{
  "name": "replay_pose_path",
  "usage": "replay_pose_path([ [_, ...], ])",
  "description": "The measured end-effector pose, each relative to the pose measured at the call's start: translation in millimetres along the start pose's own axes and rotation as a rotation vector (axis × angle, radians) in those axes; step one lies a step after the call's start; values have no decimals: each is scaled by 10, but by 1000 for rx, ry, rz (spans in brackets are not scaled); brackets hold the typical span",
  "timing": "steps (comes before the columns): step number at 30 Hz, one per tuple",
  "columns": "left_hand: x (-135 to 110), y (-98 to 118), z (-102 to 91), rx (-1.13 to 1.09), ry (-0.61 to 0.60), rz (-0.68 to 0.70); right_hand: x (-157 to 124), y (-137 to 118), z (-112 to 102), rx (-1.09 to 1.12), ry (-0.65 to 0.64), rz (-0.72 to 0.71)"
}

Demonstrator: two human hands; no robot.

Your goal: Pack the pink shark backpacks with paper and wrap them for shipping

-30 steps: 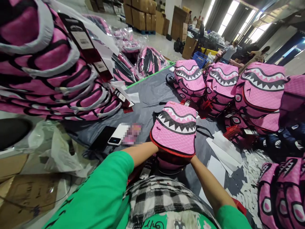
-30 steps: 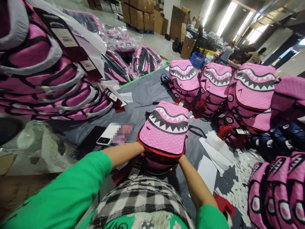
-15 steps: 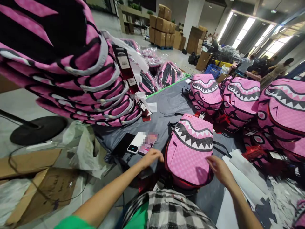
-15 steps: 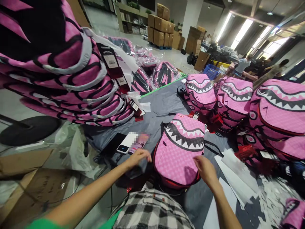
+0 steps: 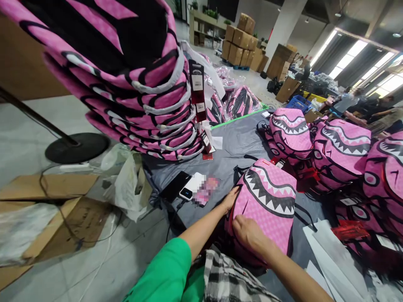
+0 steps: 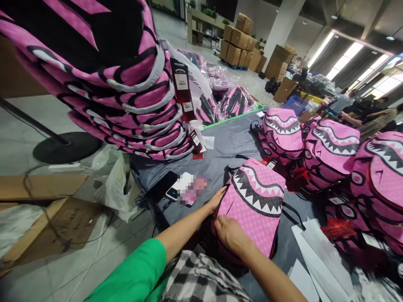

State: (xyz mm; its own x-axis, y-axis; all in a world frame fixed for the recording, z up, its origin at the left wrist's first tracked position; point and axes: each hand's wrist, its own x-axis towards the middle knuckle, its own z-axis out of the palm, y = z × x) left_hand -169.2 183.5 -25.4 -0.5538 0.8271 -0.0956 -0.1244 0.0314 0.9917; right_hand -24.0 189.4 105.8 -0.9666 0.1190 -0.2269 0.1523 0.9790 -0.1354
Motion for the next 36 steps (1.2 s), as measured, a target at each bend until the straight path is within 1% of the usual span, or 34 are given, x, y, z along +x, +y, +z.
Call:
replay_pose_path([
  [2, 37, 6, 48, 52, -23, 11, -95, 22, -26, 41, 4, -55],
  [3, 67, 20, 69, 89, -43, 17, -83, 87, -51, 62, 23, -51],
  [5, 145, 76, 72, 188, -104, 34, 44, 293, -117, 74, 101, 14],
  [6, 181, 116, 45, 249, -139, 48, 141, 412, -152, 50, 146, 63],
  [8, 210, 216, -84, 381, -202, 84, 353, 621, -214, -58, 184, 132],
  [10, 116, 323, -292, 515, -258, 129, 537, 753, -257, -189, 149, 132],
  [11, 5, 369, -403, 576, -288, 151, 609, 790, -271, -232, 122, 118],
  [13, -345, 433, -567, 683, -360, 194, 719, 821, -283, -268, 98, 96],
  [14, -567, 450, -593, 727, -403, 213, 762, 823, -282, -269, 100, 97],
  [15, -801, 457, -571, 764, -451, 227, 802, 820, -278, -263, 105, 99],
  [16, -1030, 459, -499, 796, -499, 239, 838, 814, -271, -256, 110, 103],
  [18, -1407, 448, -256, 835, -593, 258, 893, 788, -251, -232, 131, 124],
  [20, -1616, 426, -19, 855, -630, 265, 885, 733, -223, -200, 168, 170],
  [21, -1656, 416, 40, 869, -613, 258, 837, 689, -202, -189, 187, 198],
  [22, -1662, 407, 38, 891, -564, 242, 752, 632, -173, -171, 211, 223],
  [23, -1643, 402, -28, 923, -483, 220, 625, 560, -132, -136, 244, 232],
  [24, -1604, 400, -153, 964, -374, 195, 459, 475, -76, -79, 281, 215],
  [25, -1550, 399, -322, 1008, -252, 170, 258, 380, -3, -7, 318, 177],
  [26, -1483, 397, -517, 1053, -128, 150, 32, 276, 86, 87, 352, 113],
  [27, -1403, 391, -716, 1091, -28, 137, -205, 170, 188, 165, 359, 43],
  [28, -1311, 383, -899, 1119, 41, 131, -443, 66, 296, 225, 351, -5],
  [29, -1209, 372, -1051, 1138, 81, 129, -669, -31, 404, 273, 334, -15],
  [30, -1098, 360, -1159, 1150, 101, 129, -875, -119, 506, 310, 323, 13],
  [31, -984, 352, -1220, 1154, 108, 134, -1054, -194, 594, 334, 319, 64],
  [32, -877, 350, -1232, 1154, 109, 148, -1205, -256, 668, 357, 325, 135],
  [33, -786, 357, -1199, 1149, 107, 172, -1325, -305, 726, 399, 339, 227],
  [35, -691, 400, -1031, 1124, 89, 260, -1484, -378, 802, 510, 379, 413],
  [36, -699, 432, -916, 1106, 65, 321, -1524, -410, 826, 582, 398, 498],
])
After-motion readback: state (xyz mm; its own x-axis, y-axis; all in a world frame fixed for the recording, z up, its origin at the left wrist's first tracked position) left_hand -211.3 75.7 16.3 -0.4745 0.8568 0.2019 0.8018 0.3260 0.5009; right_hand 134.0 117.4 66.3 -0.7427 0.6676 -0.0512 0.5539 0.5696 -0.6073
